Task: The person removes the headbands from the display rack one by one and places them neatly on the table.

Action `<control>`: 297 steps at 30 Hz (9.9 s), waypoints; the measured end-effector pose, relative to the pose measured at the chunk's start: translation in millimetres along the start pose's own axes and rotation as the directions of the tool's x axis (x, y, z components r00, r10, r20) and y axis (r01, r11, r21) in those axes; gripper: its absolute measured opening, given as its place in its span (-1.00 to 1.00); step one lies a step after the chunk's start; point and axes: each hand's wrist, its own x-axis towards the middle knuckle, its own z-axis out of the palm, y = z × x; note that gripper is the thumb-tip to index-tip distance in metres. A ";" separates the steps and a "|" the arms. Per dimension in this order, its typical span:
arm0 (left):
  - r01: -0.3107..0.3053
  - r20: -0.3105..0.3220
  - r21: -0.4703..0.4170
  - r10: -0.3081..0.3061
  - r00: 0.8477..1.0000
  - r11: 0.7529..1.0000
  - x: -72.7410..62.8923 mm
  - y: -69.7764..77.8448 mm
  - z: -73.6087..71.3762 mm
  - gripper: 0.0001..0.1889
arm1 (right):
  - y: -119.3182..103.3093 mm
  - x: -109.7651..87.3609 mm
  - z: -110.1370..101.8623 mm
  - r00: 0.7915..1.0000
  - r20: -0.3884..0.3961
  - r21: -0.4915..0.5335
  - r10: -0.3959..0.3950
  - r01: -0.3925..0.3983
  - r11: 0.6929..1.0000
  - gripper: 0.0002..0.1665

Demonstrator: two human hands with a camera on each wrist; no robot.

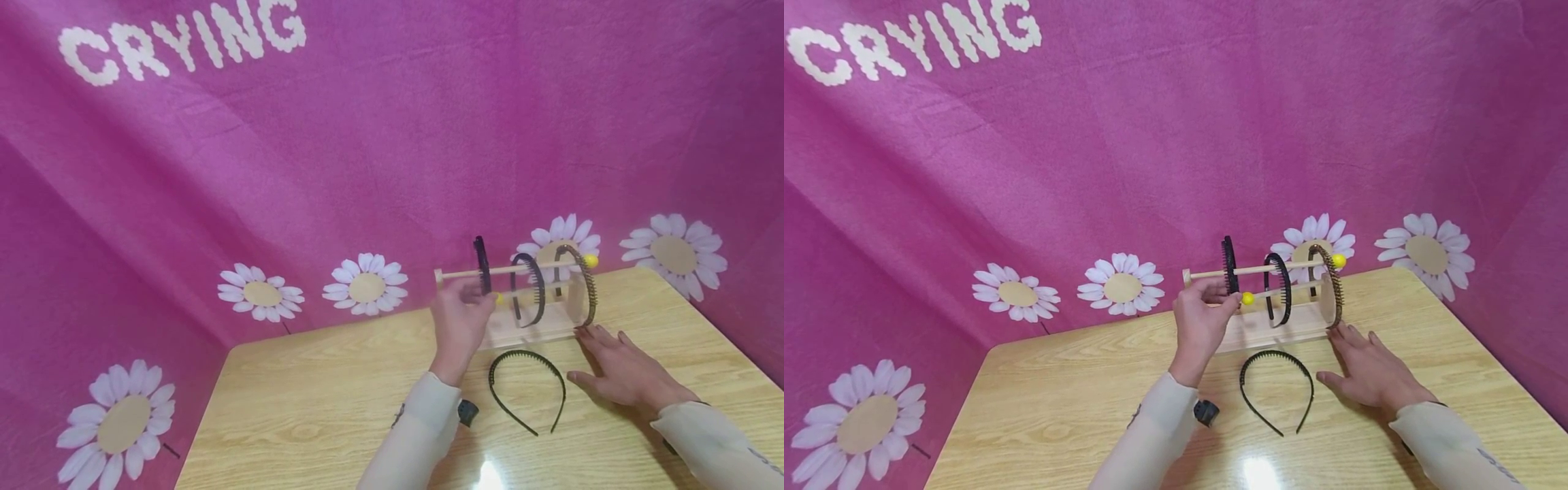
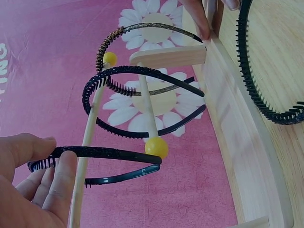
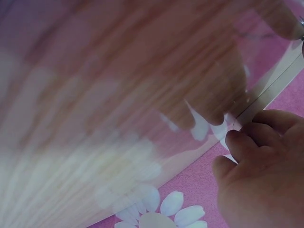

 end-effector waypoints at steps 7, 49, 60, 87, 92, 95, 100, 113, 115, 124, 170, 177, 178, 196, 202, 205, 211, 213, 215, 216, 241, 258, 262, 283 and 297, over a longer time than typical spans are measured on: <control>0.014 -0.011 -0.042 -0.014 1.000 0.999 -0.2 3.3 -1.8 -0.82 | 1.2 0.4 0.6 1.000 0.004 -0.004 0.001 -0.001 1.000 0.07; 0.045 -0.125 -0.258 -0.080 0.989 0.965 8.3 19.9 -19.8 -0.72 | 0.8 0.1 1.2 1.000 0.014 0.021 0.013 -0.013 1.000 0.10; 0.082 -0.153 -0.316 -0.136 0.979 0.945 8.5 19.8 -25.8 -0.73 | -0.7 -0.2 1.6 1.000 0.006 0.007 0.009 -0.009 1.000 0.07; 0.139 -0.127 -0.440 -0.214 0.969 0.887 9.2 22.2 -47.8 -0.77 | 0.5 1.0 2.8 1.000 0.006 -0.009 -0.005 0.005 1.000 0.06; 0.166 -0.103 -0.459 -0.238 0.966 0.873 6.0 20.6 -52.0 -0.79 | 1.3 0.7 1.3 1.000 0.013 0.006 0.001 -0.001 1.000 0.07; 0.178 -0.087 -0.478 -0.248 0.965 0.860 3.9 18.4 -55.1 -0.79 | 1.9 0.9 1.7 1.000 0.007 -0.004 -0.006 0.006 1.000 0.07; 0.199 -0.047 -0.531 -0.264 0.963 0.824 1.7 13.4 -61.2 -0.75 | 1.1 1.1 2.4 1.000 -0.004 -0.019 -0.015 0.015 1.000 0.06; 0.328 0.069 -0.498 -0.340 0.938 0.803 -9.0 1.5 -78.8 -0.73 | 0.1 2.2 1.2 1.000 0.003 -0.034 -0.013 0.013 0.999 0.06; 0.357 0.098 -0.500 -0.358 0.929 0.789 -10.9 0.9 -81.3 -0.73 | -0.2 2.1 1.0 1.000 0.003 -0.027 -0.011 0.011 1.000 0.06; 0.437 0.196 -0.470 -0.392 0.899 0.767 -19.0 -3.8 -93.2 -0.82 | -1.5 1.3 0.0 1.000 -0.002 0.005 -0.009 0.009 1.000 0.05; 0.671 0.484 -0.163 -0.534 0.693 0.724 -42.4 -59.5 -124.3 -0.80 | -1.0 2.9 -2.0 0.999 0.033 -0.018 0.010 -0.009 1.000 0.04; 0.664 0.470 -0.115 -0.549 0.691 0.738 -46.1 -66.6 -124.1 -0.83 | -0.9 3.6 -2.1 0.999 0.041 -0.007 0.008 -0.008 1.000 0.04; 0.661 0.470 -0.107 -0.548 0.692 0.742 -46.7 -67.5 -124.2 -0.84 | -1.0 3.6 -2.3 0.999 0.039 -0.004 0.007 -0.007 1.000 0.03; 0.662 0.474 -0.019 -0.576 0.666 0.749 -52.0 -85.9 -125.9 -0.80 | -0.6 1.8 -1.2 1.000 0.029 0.005 0.009 -0.009 1.000 0.04; 0.658 0.471 -0.004 -0.579 0.666 0.753 -54.7 -91.9 -125.9 -0.81 | -0.4 2.4 -1.1 0.999 0.032 0.004 0.009 -0.009 1.000 0.04; 0.654 0.475 0.002 -0.576 0.665 0.756 -55.7 -95.3 -125.6 -0.80 | -0.6 2.2 -1.0 0.999 0.033 0.009 0.011 -0.011 1.000 0.04; 0.653 0.473 0.022 -0.583 0.660 0.757 -55.5 -97.8 -125.8 -0.82 | -0.9 1.7 -1.5 1.000 0.026 0.018 0.009 -0.009 1.000 0.04; 0.654 0.476 0.022 -0.583 0.658 0.756 -55.9 -99.3 -125.7 -0.83 | -1.0 1.6 -1.7 1.000 0.026 0.017 0.009 -0.009 1.000 0.04; 0.657 0.480 0.019 -0.584 0.655 0.753 -56.6 -100.9 -125.5 -0.83 | -0.7 1.8 -1.9 0.999 0.032 0.011 0.009 -0.009 1.000 0.04; 0.661 0.481 0.018 -0.586 0.652 0.750 -57.0 -101.8 -125.2 -0.83 | -0.7 1.9 -2.0 0.999 0.034 0.009 0.010 -0.010 1.000 0.04; 0.674 0.476 0.059 -0.614 0.629 0.736 -63.5 -110.2 -119.0 -0.85 | -2.6 1.8 -2.6 0.998 0.052 0.004 0.017 -0.018 1.000 0.05; 0.676 0.463 0.064 -0.622 0.631 0.734 -66.3 -112.4 -116.1 -0.85 | -2.4 1.7 -3.9 0.999 0.043 0.000 0.009 -0.009 1.000 0.05; 0.673 0.458 0.065 -0.621 0.636 0.737 -66.9 -112.9 -114.9 -0.85 | -2.4 1.6 -4.1 0.999 0.043 0.001 0.011 -0.011 1.000 0.06; 0.680 0.444 0.059 -0.629 0.638 0.731 -67.5 -114.6 -114.2 -0.88 | -1.9 1.2 -2.4 0.999 0.031 0.000 0.017 -0.017 1.000 0.04; 0.680 0.438 0.064 -0.633 0.638 0.730 -67.2 -117.3 -112.5 -0.90 | -1.6 0.9 -2.6 0.999 0.035 0.001 0.013 -0.013 1.000 0.04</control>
